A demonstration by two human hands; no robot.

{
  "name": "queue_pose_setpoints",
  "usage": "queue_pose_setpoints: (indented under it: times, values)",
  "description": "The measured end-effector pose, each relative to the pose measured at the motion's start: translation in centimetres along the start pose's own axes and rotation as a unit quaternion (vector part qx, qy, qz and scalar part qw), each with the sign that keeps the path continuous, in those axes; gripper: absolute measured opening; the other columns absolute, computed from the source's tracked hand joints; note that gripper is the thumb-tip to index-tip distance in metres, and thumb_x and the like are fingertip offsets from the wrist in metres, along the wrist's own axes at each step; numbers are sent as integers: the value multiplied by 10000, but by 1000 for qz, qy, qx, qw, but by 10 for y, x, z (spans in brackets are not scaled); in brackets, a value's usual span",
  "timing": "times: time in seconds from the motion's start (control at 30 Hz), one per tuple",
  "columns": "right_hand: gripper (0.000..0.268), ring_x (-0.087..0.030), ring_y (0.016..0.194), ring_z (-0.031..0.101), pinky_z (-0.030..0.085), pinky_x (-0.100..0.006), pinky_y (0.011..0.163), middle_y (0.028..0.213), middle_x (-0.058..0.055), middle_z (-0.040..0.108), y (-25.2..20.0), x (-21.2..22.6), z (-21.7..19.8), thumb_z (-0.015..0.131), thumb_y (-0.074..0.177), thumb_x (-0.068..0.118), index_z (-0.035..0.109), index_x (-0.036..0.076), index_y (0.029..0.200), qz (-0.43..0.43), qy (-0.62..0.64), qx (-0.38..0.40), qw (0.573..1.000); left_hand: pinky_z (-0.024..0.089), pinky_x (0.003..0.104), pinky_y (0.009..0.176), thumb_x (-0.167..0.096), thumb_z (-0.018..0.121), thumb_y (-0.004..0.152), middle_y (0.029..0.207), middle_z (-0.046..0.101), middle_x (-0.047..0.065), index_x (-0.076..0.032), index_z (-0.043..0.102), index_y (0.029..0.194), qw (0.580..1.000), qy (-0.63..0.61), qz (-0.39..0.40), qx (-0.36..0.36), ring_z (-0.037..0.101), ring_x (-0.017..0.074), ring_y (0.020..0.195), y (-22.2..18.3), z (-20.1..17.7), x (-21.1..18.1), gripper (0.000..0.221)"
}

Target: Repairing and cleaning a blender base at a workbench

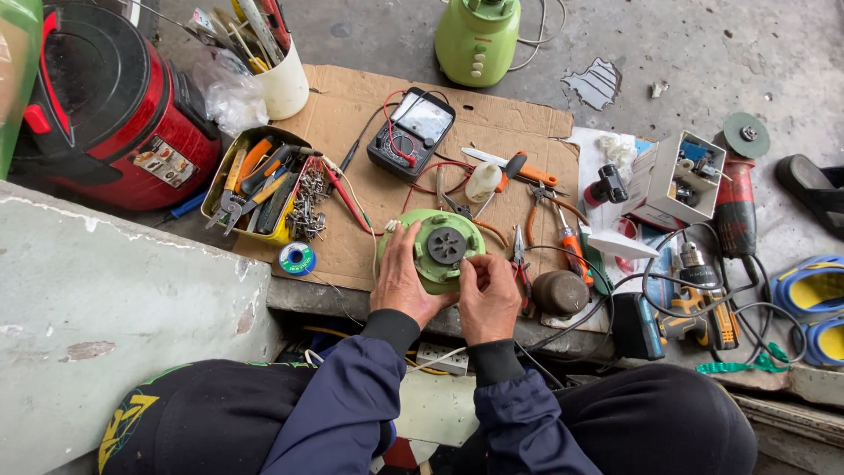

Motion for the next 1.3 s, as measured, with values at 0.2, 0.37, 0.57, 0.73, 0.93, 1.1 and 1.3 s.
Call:
queue_pose_setpoints:
  times: [0.2, 0.37, 0.57, 0.73, 0.93, 1.1, 1.3]
  values:
    - [97, -211, 763, 768, 601, -407, 733, 794, -14, 787, 10, -11, 3, 872, 913, 274, 830, 199, 958, 204, 11, 60, 977, 385, 610, 1303, -600, 985, 637, 1795, 327, 172, -393, 243, 1739, 999, -17, 38, -29, 340, 405, 1650, -2, 2, 4, 1344]
    - [121, -197, 755, 762, 613, -390, 739, 789, -49, 775, 14, -2, -1, 851, 922, 198, 827, 176, 1039, 198, 47, 83, 976, 363, 603, 1321, -633, 1004, 572, 1794, 327, 186, -385, 252, 1733, 998, -19, 50, -26, 331, 411, 1657, 3, 7, 12, 1405]
    - [199, -305, 908, 812, 650, -420, 818, 943, -133, 782, 27, 8, -30, 790, 996, 70, 828, 140, 1179, -42, 46, 193, 979, 344, 589, 1332, -613, 1022, 579, 1797, 315, 203, -374, 251, 1740, 998, -25, 50, -25, 335, 432, 1648, 2, 6, 11, 1415]
    - [191, -372, 972, 784, 636, -472, 856, 966, -130, 753, 29, 2, -25, 779, 1010, 82, 787, 130, 1196, -159, -3, 227, 961, 344, 582, 1333, -589, 1033, 587, 1778, 332, 230, -349, 263, 1735, 997, -28, 62, -34, 343, 451, 1640, 3, 6, 11, 1403]
    - [125, -274, 851, 786, 633, -377, 770, 878, -67, 742, 22, 1, -16, 855, 977, 137, 796, 175, 1080, -117, -4, 138, 984, 329, 575, 1339, -591, 1030, 586, 1796, 313, 204, -364, 261, 1737, 998, -23, 51, -25, 328, 429, 1651, 5, 6, 10, 1403]
    - [62, -198, 697, 747, 605, -334, 658, 763, -54, 747, 13, -5, -4, 835, 961, 97, 804, 142, 990, 3, 27, 58, 998, 312, 555, 1349, -661, 1023, 566, 1782, 330, 210, -350, 279, 1727, 997, -31, 59, -28, 326, 419, 1655, 6, 7, 11, 1413]
    - [89, -255, 747, 771, 591, -424, 706, 778, -83, 798, 16, -20, 4, 846, 958, 203, 815, 131, 999, 117, 0, 44, 992, 314, 566, 1347, -645, 1011, 596, 1794, 308, 195, -376, 248, 1736, 998, -24, 54, -23, 309, 404, 1664, 4, 4, 9, 1398]
Point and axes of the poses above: each hand's wrist, its own y-axis towards the middle knuckle, its own z-axis out of the palm, x = y × z, the point moved 3 cm from there along y, towards the middle knuckle
